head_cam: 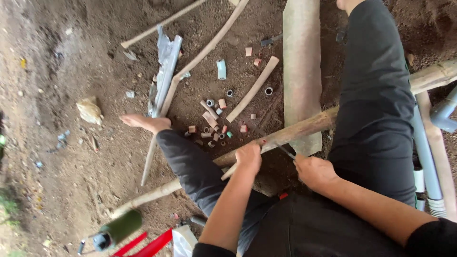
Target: A person uses a handheld saw blade to cut through a bamboo pole while sitting on the ground.
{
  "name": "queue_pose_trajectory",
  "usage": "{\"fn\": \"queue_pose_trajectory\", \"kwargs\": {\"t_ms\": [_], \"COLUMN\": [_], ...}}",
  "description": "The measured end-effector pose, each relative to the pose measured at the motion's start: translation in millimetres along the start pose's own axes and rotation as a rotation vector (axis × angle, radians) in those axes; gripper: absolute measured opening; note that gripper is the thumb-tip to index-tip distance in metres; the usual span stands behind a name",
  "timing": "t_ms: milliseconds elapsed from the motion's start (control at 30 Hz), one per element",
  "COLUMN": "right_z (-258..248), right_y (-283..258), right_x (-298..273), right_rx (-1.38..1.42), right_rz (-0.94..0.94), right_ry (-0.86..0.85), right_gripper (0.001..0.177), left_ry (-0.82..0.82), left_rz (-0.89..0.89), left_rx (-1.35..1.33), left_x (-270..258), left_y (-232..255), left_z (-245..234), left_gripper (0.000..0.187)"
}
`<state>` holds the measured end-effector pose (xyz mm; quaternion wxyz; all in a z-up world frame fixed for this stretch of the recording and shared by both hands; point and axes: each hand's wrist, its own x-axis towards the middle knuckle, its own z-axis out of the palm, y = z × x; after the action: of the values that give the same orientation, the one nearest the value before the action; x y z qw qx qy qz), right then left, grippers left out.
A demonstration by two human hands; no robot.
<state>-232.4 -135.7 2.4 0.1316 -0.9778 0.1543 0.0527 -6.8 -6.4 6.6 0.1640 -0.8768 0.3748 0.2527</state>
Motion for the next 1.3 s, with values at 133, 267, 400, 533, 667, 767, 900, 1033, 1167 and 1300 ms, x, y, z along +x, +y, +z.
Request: {"fn": "queue_pose_trajectory", "kwargs": {"t_ms": [133,267,400,533,667,767,900,1033,1167,1300], "right_z": [-4,5,-12,-56,-95,-84,-68,-49,-78,-91], "right_y": [-2,10,5,10,14,27,31,23,6,22], "right_x": [14,47,83,82,76,72,63,64,71,61], "right_rx": [0.187,0.55,0.755,0.93,0.979,0.928,0.495,0.528,0.962,1.268], "right_rz": [0.132,0.15,0.204,0.131,0.143,0.131,-0.049,0.008,0.481,0.548], "right_ry": [0.06,0.03,0.013,0.02,0.046,0.09,0.173,0.219,0.148,0.202], "right_gripper": [0.034,0.037,0.026,0.026,0.018,0.014,0.01,0.02,0.036,0.024], "left_ry": [0.048,0.624,0.714,0.754,0.991,0.986,0.827,0.616,0.886,0.959], "left_rz": [-0.045,0.023,0.055,0.218,0.302,0.334,0.321,0.307,0.351,0.336], "left_rx": [0.145,0.317,0.297,0.022,-0.047,-0.102,-0.177,-0.316,-0.218,-0.15], "left_x": [-5,12,-13,-52,-62,-70,-70,-75,-73,-73], "left_y": [8,0,10,26,49,58,63,75,82,77], "left_z": [19,72,33,-25,-59,-78,-73,-83,-88,-95], "left_gripper": [0.028,0.01,0.009,0.005,0.014,0.008,0.027,0.015,0.018,0.023]}}
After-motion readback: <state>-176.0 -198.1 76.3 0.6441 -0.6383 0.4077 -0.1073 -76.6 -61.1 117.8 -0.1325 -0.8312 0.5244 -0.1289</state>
